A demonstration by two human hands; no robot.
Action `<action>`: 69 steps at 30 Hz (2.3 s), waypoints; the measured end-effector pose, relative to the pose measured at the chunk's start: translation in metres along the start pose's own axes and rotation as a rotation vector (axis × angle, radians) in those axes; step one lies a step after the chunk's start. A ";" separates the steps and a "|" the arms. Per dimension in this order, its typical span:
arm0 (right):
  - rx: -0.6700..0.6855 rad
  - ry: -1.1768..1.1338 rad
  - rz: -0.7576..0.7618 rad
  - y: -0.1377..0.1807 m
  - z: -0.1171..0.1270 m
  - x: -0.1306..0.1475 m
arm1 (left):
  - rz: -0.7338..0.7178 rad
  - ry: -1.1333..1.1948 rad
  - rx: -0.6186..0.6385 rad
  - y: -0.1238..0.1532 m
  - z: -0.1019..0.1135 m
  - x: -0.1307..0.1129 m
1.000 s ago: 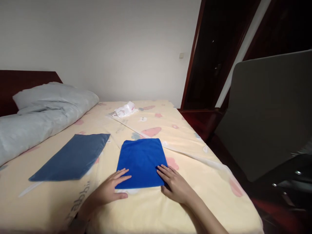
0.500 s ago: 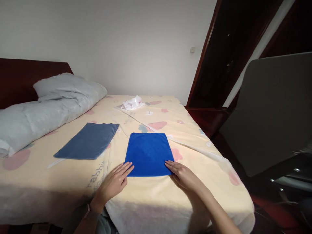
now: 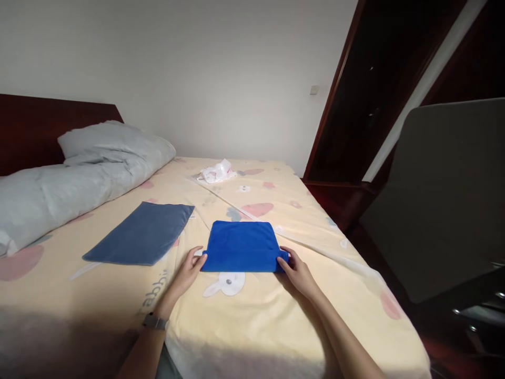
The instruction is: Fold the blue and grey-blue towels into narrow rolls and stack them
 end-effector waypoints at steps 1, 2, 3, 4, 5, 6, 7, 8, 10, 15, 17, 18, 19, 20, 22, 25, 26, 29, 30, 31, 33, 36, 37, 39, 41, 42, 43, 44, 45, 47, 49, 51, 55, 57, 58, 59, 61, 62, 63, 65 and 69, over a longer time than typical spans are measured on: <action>-0.019 0.001 -0.032 -0.005 -0.001 -0.003 | -0.006 -0.001 -0.028 -0.005 -0.003 0.004; -0.023 0.015 -0.061 -0.009 -0.002 -0.005 | -0.009 -0.026 -0.053 -0.008 -0.006 0.009; -0.020 0.035 -0.086 -0.013 -0.003 -0.007 | -0.004 -0.068 -0.076 -0.010 -0.009 0.013; -0.015 0.056 -0.103 -0.015 -0.003 -0.008 | 0.008 -0.116 -0.094 -0.012 -0.011 0.017; -0.007 0.074 -0.111 -0.016 -0.003 -0.009 | 0.025 -0.161 -0.106 -0.012 -0.012 0.020; 0.000 0.093 -0.113 -0.017 -0.002 -0.010 | 0.039 -0.197 -0.109 -0.013 -0.013 0.022; 0.001 0.113 -0.110 -0.017 -0.002 -0.010 | 0.048 -0.222 -0.109 -0.013 -0.013 0.022; 0.001 0.131 -0.100 -0.017 -0.001 -0.009 | 0.049 -0.241 -0.108 -0.013 -0.014 0.021; -0.004 0.158 -0.077 -0.015 0.000 -0.007 | 0.031 -0.259 -0.120 -0.012 -0.014 0.015; 0.011 0.189 -0.063 0.002 -0.001 0.000 | -0.015 -0.340 -0.134 0.007 -0.011 0.000; 0.062 0.282 -0.087 0.012 -0.002 0.002 | -0.017 -0.511 -0.095 0.022 -0.006 -0.001; 0.069 0.366 -0.086 0.017 -0.003 0.004 | -0.023 -0.613 -0.084 0.030 -0.003 -0.001; 0.050 0.465 -0.068 0.022 -0.002 0.006 | -0.035 -0.710 -0.092 0.037 0.000 -0.002; 0.006 0.564 -0.029 0.025 -0.001 0.009 | -0.056 -0.790 -0.125 0.044 0.004 -0.004; -0.114 0.699 0.089 0.029 -0.001 0.018 | -0.142 -0.874 -0.223 0.053 0.009 -0.013; -0.108 0.740 0.259 0.028 -0.011 0.032 | -0.344 -0.936 -0.201 0.052 -0.001 -0.037; -0.043 0.753 0.302 0.026 -0.019 0.036 | -0.404 -0.972 -0.117 0.048 -0.010 -0.044; 0.215 0.824 0.393 0.019 -0.043 0.041 | -0.521 -1.081 0.190 0.036 -0.037 -0.054; 0.282 0.842 0.408 0.017 -0.050 0.040 | -0.535 -1.097 0.263 0.033 -0.043 -0.054; 0.324 0.855 0.414 0.016 -0.054 0.038 | -0.537 -1.099 0.316 0.031 -0.047 -0.051; 0.355 0.861 0.411 0.015 -0.057 0.032 | -0.512 -1.081 0.375 0.028 -0.045 -0.043; 0.349 0.825 0.394 0.018 -0.048 0.023 | -0.428 -1.025 0.421 0.028 -0.029 -0.028; 0.352 0.805 0.383 0.020 -0.043 0.021 | -0.392 -1.000 0.433 0.029 -0.023 -0.024; 0.363 0.762 0.351 0.024 -0.034 0.021 | -0.328 -0.945 0.456 0.031 -0.011 -0.020; 0.370 0.732 0.316 0.028 -0.027 0.026 | -0.298 -0.899 0.462 0.034 -0.004 -0.022; 0.364 0.731 0.301 0.029 -0.026 0.031 | -0.296 -0.888 0.451 0.035 -0.004 -0.026; 0.354 0.740 0.298 0.029 -0.028 0.037 | -0.303 -0.886 0.435 0.035 -0.006 -0.030; 0.340 0.754 0.311 0.028 -0.032 0.044 | -0.325 -0.893 0.423 0.036 -0.010 -0.036; 0.334 0.771 0.344 0.026 -0.038 0.052 | -0.358 -0.905 0.422 0.035 -0.017 -0.042; 0.346 0.795 0.437 0.019 -0.055 0.065 | -0.436 -0.925 0.438 0.033 -0.035 -0.052; 0.386 0.801 0.496 0.009 -0.070 0.071 | -0.484 -0.929 0.459 0.028 -0.051 -0.057; 0.434 0.805 0.481 0.001 -0.076 0.067 | -0.472 -0.926 0.459 0.022 -0.059 -0.055; 0.473 0.774 0.396 0.001 -0.056 0.043 | -0.425 -0.900 0.466 0.016 -0.043 -0.039; 0.454 0.742 0.359 0.007 -0.039 0.031 | -0.390 -0.870 0.467 0.018 -0.027 -0.028; 0.442 0.724 0.343 0.011 -0.031 0.026 | -0.366 -0.849 0.464 0.019 -0.019 -0.023; 0.428 0.705 0.330 0.014 -0.024 0.022 | -0.342 -0.824 0.455 0.020 -0.011 -0.018; 0.397 0.659 0.309 0.019 -0.013 0.015 | -0.301 -0.764 0.437 0.022 0.002 -0.011; 0.383 0.630 0.297 0.021 -0.010 0.013 | -0.280 -0.732 0.432 0.022 0.007 -0.008; 0.369 0.592 0.280 0.021 -0.007 0.012 | -0.259 -0.693 0.428 0.022 0.012 -0.007; 0.346 0.489 0.229 0.020 -0.003 0.010 | -0.216 -0.581 0.424 0.019 0.019 -0.007; 0.328 0.212 0.168 0.010 0.004 0.013 | -0.119 -0.273 0.449 0.006 0.029 -0.013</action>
Point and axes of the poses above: each hand's wrist, its own y-axis away from the middle knuckle, its own z-axis out of the back of the hand, x = y × z, the point moved 2 cm from there along -y, towards the middle knuckle, and after that the axes turned 15 degrees about x, right-handed, at the moved point
